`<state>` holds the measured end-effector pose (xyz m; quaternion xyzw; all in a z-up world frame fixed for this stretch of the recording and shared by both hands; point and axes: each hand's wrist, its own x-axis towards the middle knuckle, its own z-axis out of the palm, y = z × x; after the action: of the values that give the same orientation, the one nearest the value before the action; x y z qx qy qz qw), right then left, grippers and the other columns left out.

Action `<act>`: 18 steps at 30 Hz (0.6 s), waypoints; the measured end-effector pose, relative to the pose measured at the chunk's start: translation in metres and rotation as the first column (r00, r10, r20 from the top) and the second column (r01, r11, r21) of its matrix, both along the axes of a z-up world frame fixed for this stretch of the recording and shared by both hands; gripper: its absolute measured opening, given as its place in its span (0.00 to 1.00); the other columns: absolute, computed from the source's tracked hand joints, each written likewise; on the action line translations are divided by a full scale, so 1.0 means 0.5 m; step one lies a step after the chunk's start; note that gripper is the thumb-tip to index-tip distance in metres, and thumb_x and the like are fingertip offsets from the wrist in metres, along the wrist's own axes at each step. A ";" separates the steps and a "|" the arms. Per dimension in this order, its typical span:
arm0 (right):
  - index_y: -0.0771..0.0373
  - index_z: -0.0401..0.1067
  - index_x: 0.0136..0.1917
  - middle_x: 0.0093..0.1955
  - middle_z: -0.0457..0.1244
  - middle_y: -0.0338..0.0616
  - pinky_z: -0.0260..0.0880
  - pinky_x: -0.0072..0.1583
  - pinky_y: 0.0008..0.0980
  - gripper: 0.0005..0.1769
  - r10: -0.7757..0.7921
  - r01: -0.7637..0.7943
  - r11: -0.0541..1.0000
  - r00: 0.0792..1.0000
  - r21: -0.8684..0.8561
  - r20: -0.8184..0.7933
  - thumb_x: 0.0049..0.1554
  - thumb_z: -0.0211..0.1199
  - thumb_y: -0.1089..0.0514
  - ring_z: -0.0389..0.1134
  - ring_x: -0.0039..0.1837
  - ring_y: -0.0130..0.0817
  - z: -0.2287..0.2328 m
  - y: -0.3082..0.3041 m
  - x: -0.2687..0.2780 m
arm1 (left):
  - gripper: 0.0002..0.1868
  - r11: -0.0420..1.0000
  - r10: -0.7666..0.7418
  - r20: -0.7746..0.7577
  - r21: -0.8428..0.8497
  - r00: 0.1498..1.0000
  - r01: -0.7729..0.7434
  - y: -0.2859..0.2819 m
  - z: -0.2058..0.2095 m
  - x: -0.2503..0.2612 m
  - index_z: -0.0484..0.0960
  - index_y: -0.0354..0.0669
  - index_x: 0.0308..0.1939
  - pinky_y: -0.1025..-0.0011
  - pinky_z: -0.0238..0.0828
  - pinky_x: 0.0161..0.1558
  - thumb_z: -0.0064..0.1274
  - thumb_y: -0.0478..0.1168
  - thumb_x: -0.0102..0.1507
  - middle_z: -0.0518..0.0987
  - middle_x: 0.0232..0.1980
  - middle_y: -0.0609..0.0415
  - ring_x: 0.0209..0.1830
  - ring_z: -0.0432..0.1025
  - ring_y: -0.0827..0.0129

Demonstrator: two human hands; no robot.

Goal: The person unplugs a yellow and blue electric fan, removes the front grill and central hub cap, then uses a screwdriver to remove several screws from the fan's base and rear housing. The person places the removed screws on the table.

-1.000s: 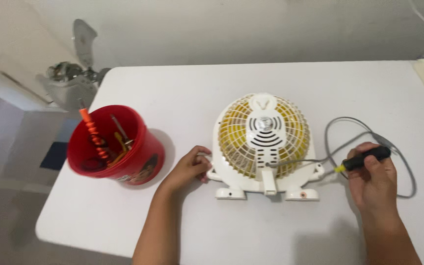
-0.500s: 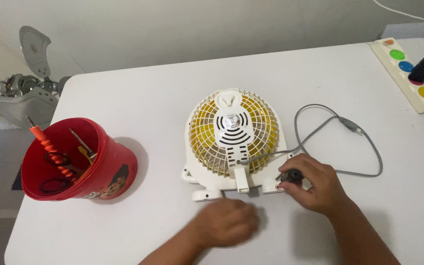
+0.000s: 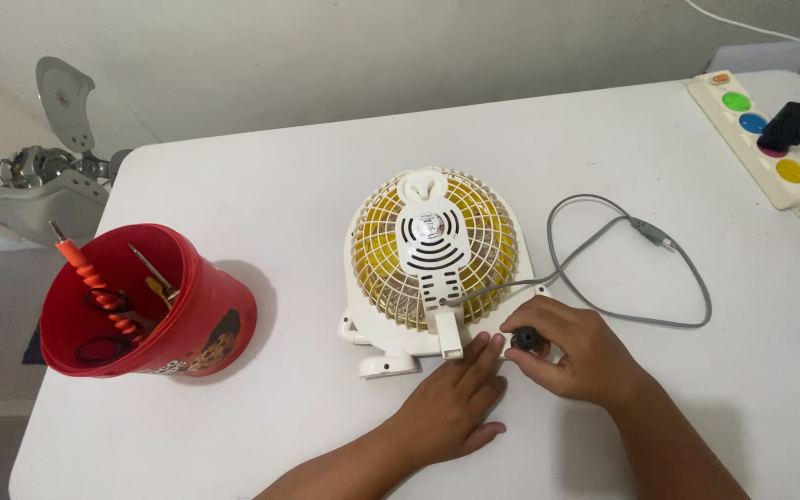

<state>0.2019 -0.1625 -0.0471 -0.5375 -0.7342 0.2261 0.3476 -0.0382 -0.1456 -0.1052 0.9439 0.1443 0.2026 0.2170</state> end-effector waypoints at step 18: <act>0.58 0.77 0.40 0.32 0.67 0.39 0.68 0.35 0.35 0.20 -0.268 0.178 0.947 0.897 0.266 0.351 0.42 0.76 0.43 0.69 0.35 0.35 0.038 -0.015 -0.023 | 0.27 0.998 0.012 -0.020 0.054 1.000 -0.011 0.002 -0.001 0.002 0.76 0.32 0.54 0.49 0.59 0.72 0.64 0.49 0.60 0.57 0.79 0.27 0.80 0.55 0.36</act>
<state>0.1905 -0.1702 -0.0283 -0.6089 -0.7420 -0.0103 0.2805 -0.0371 -0.1447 -0.1059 0.9506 0.1465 0.1983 0.1888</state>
